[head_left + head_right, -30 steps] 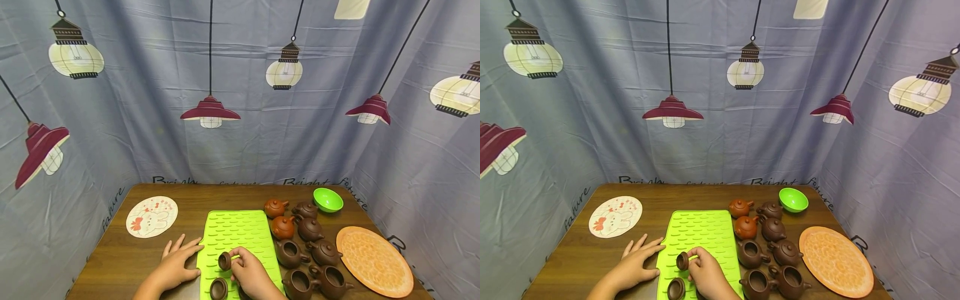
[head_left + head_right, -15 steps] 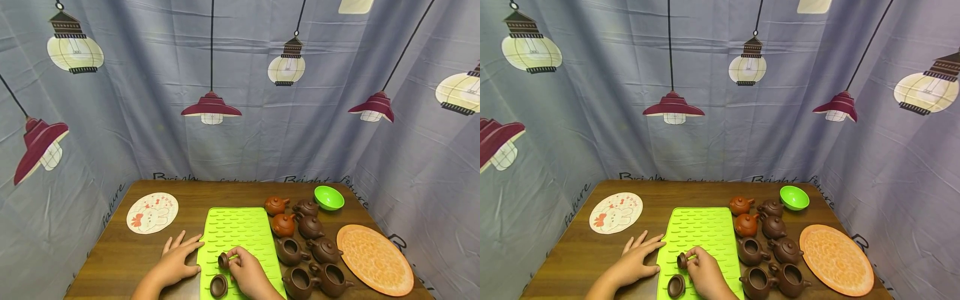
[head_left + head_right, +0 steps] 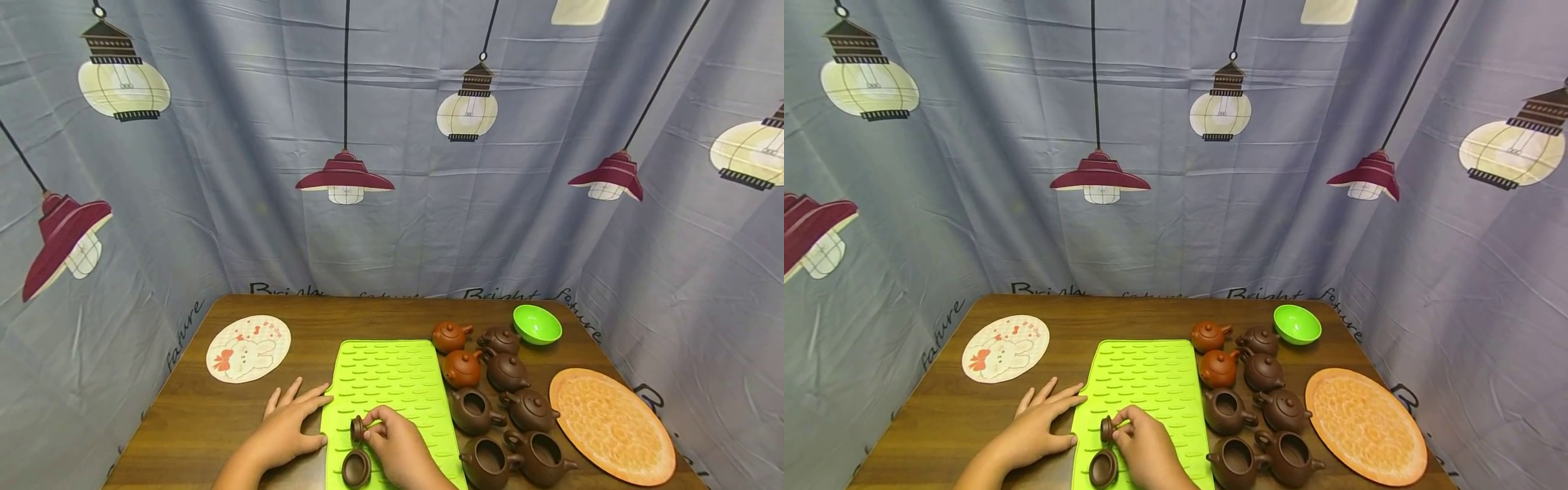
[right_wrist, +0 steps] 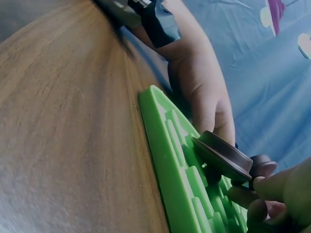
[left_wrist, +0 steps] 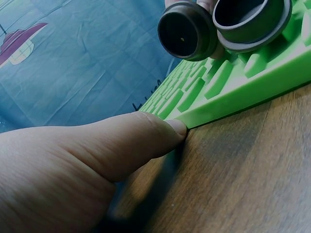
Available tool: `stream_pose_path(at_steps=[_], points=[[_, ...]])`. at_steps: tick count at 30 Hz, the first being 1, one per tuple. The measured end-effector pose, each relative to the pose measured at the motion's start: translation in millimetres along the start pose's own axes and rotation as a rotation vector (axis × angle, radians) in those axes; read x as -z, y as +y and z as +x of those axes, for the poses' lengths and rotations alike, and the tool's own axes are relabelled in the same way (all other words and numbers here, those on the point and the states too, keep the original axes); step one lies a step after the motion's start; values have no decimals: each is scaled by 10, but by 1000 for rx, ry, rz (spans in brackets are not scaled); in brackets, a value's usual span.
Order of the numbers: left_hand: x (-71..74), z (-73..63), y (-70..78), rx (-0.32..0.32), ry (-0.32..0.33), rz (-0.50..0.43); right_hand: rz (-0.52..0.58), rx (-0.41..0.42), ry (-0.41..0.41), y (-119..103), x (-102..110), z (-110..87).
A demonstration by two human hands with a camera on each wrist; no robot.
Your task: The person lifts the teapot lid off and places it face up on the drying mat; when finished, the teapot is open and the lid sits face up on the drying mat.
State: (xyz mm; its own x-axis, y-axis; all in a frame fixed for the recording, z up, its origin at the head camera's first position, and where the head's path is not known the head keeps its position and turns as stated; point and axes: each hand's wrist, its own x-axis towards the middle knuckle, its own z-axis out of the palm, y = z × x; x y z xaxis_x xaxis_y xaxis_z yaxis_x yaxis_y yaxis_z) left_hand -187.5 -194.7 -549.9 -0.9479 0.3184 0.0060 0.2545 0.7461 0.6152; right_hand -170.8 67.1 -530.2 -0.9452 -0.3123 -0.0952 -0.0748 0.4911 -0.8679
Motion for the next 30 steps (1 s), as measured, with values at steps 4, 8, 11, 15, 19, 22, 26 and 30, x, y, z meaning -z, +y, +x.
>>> stream_pose_path(at_steps=[4,8,11,15,19,22,26,30], points=[[2,1,6,-4,7,4,-98,-1,24,-30,-24,5],[6,5,13,-8,9,3,-137,-17,32,-54,-30,3],[8,4,18,-8,5,-5,-152,-19,36,-60,-37,-3],[11,-2,22,-7,-2,-13,-154,-22,40,-67,-51,-8],[15,-9,31,-7,-6,-11,-132,-44,38,-73,-56,-7],[15,-13,34,-7,-8,-10,-120,-53,35,-67,-53,-8],[15,-14,31,-4,-7,-12,-100,-46,34,-50,-41,-15],[16,-30,23,1,-10,-16,-28,-49,10,0,-19,-26]])
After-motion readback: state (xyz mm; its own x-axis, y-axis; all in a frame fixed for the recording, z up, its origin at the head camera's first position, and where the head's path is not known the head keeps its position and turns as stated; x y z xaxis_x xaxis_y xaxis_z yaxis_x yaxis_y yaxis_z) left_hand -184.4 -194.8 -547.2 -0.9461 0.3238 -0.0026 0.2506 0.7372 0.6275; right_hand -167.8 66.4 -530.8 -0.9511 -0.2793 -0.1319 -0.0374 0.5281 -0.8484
